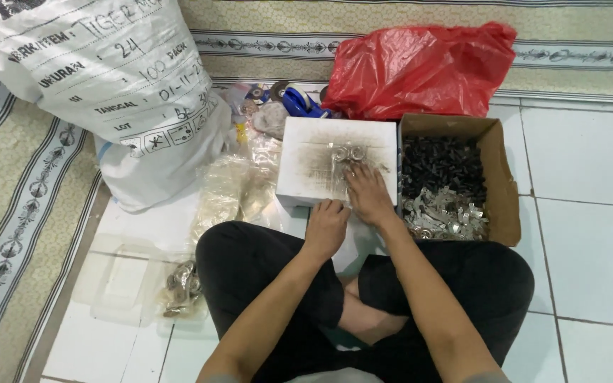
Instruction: Sorting and bagging small metal hinges or brackets from a bulk container on the floor.
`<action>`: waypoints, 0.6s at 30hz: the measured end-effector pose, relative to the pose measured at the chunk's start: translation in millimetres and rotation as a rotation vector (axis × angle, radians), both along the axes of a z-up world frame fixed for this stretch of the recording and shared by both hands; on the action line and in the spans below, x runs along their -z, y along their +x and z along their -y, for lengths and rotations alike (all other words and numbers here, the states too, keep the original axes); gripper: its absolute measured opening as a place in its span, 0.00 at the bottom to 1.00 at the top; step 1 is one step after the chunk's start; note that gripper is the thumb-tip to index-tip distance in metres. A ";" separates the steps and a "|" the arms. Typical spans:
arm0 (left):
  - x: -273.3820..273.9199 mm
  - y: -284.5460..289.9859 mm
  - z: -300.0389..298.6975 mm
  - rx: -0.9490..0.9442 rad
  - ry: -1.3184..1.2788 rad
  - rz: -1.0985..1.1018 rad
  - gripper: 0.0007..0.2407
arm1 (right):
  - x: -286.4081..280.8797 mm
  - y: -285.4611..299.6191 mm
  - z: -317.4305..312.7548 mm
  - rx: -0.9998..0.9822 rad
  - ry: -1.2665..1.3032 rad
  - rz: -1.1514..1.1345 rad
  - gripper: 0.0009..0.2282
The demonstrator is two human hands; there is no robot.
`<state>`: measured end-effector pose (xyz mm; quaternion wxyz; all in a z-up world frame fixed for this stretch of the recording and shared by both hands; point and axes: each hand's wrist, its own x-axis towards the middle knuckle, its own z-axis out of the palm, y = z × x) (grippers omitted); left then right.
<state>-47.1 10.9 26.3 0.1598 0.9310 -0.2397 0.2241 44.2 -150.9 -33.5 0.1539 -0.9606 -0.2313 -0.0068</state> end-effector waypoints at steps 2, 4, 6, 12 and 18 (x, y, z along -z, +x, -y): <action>-5.9 -0.1 -1.4 0.045 -0.014 0.038 0.03 | -0.1 5.3 3.9 -0.016 -0.007 0.010 0.22; -11.9 -3.1 -3.2 0.099 -0.031 0.076 0.03 | 3.6 9.1 9.1 -0.025 -0.015 0.021 0.23; -19.8 -5.9 -6.0 0.169 -0.086 0.013 0.03 | 9.0 14.9 14.7 -0.035 0.016 0.010 0.23; -32.8 47.7 -18.5 -0.143 -0.458 -0.454 0.12 | -1.9 27.9 12.1 0.229 0.692 0.058 0.23; 21.7 154.0 -18.9 -0.379 -0.255 -0.643 0.23 | 22.3 91.0 5.7 0.501 0.279 -0.155 0.21</action>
